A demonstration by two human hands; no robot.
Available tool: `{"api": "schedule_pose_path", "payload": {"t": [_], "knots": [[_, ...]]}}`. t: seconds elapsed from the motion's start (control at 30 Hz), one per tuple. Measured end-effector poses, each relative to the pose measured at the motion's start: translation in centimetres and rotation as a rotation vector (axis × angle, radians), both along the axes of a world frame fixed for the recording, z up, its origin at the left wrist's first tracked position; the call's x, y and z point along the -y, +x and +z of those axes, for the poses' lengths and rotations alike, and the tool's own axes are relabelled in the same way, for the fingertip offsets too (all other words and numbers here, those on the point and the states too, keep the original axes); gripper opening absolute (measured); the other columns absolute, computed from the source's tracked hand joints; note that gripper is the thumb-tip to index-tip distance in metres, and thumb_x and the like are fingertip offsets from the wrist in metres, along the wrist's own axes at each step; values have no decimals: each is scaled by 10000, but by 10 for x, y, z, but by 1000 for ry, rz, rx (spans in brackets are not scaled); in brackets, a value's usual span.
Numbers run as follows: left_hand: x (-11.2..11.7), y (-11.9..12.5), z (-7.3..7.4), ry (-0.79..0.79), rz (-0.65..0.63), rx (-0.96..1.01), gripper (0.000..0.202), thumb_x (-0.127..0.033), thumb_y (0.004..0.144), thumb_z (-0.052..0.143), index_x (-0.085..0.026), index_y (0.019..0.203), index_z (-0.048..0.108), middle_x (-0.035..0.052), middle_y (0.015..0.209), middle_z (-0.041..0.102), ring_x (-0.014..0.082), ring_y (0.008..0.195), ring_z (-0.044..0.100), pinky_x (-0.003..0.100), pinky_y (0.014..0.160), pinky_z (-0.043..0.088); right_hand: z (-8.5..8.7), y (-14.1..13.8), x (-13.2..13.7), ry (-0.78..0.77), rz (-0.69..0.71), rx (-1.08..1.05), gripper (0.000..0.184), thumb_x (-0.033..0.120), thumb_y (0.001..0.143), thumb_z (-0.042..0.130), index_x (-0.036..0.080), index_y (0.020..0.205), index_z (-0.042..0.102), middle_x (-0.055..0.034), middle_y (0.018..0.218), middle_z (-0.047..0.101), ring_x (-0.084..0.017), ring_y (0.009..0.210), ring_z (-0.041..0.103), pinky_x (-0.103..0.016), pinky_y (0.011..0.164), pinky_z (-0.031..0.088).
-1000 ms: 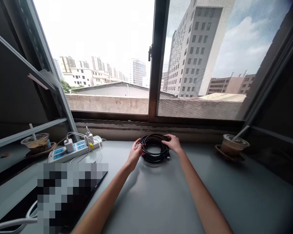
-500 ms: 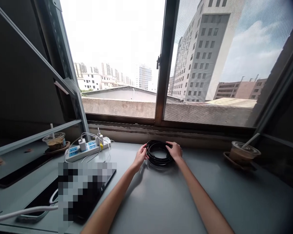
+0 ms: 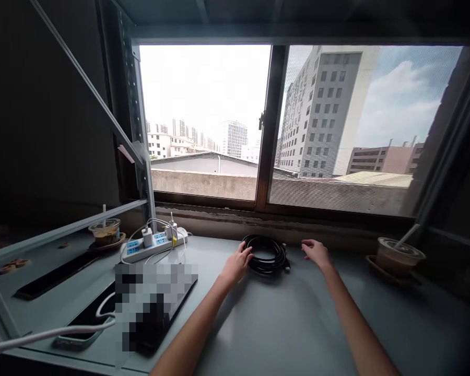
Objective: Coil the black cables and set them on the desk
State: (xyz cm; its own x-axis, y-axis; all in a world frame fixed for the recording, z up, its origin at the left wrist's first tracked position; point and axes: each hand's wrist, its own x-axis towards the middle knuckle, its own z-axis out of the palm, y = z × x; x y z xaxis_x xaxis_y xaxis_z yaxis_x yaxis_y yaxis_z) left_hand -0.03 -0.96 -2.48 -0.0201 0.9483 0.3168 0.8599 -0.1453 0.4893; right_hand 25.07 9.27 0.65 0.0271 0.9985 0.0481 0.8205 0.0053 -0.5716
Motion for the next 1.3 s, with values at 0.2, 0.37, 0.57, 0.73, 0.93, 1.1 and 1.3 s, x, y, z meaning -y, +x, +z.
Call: {"api": "schedule_pose_path", "payload": {"t": [0.2,0.37,0.57,0.73,0.93,1.1,1.3], "knots": [[3,-8,0,58,99,-61,439,-386,923,295,-226,1314,415,106,1328,449,250,945,611,346,754,487,-40,13,15,-76,-54,94,217,300,939,473,140,1031,589,-48,946,606,-148,811,586,-351,808,472],[8,-38,-7,71,272,-32,437,-329,941,197,-153,1250,451,148,1248,501,236,1021,560,332,807,441,-49,-11,25,-14,-26,185,222,325,937,471,147,982,595,-53,953,596,-173,900,565,-383,854,442],[13,-54,-11,6,341,-35,301,-199,883,322,-173,955,613,95,1057,614,245,1037,509,360,875,374,-44,-18,36,5,20,246,247,351,935,473,141,1001,586,-55,966,589,-174,904,562,-380,843,450],[16,-43,-9,19,259,-74,266,-187,856,374,-174,906,635,90,1035,612,242,1046,493,364,890,345,-46,-15,33,11,36,286,243,346,935,476,142,1010,585,-59,990,585,-172,907,563,-380,840,459],[18,-30,-4,34,190,-94,279,-160,854,356,-168,917,627,91,1017,611,218,1001,525,333,856,359,-47,-15,31,27,66,308,236,336,932,485,135,1006,585,-55,967,589,-171,894,569,-381,831,468],[21,-19,1,39,155,-96,245,-186,853,358,-178,824,601,84,968,592,200,893,546,302,775,386,-47,-18,33,38,73,302,233,339,931,486,137,990,587,-52,953,589,-166,878,569,-375,827,466],[25,-16,0,20,116,-49,264,-189,876,296,-181,804,550,104,941,564,182,775,535,290,650,390,-47,-17,36,40,78,289,236,341,931,486,142,1011,583,-57,982,584,-169,895,564,-375,831,464]]}}
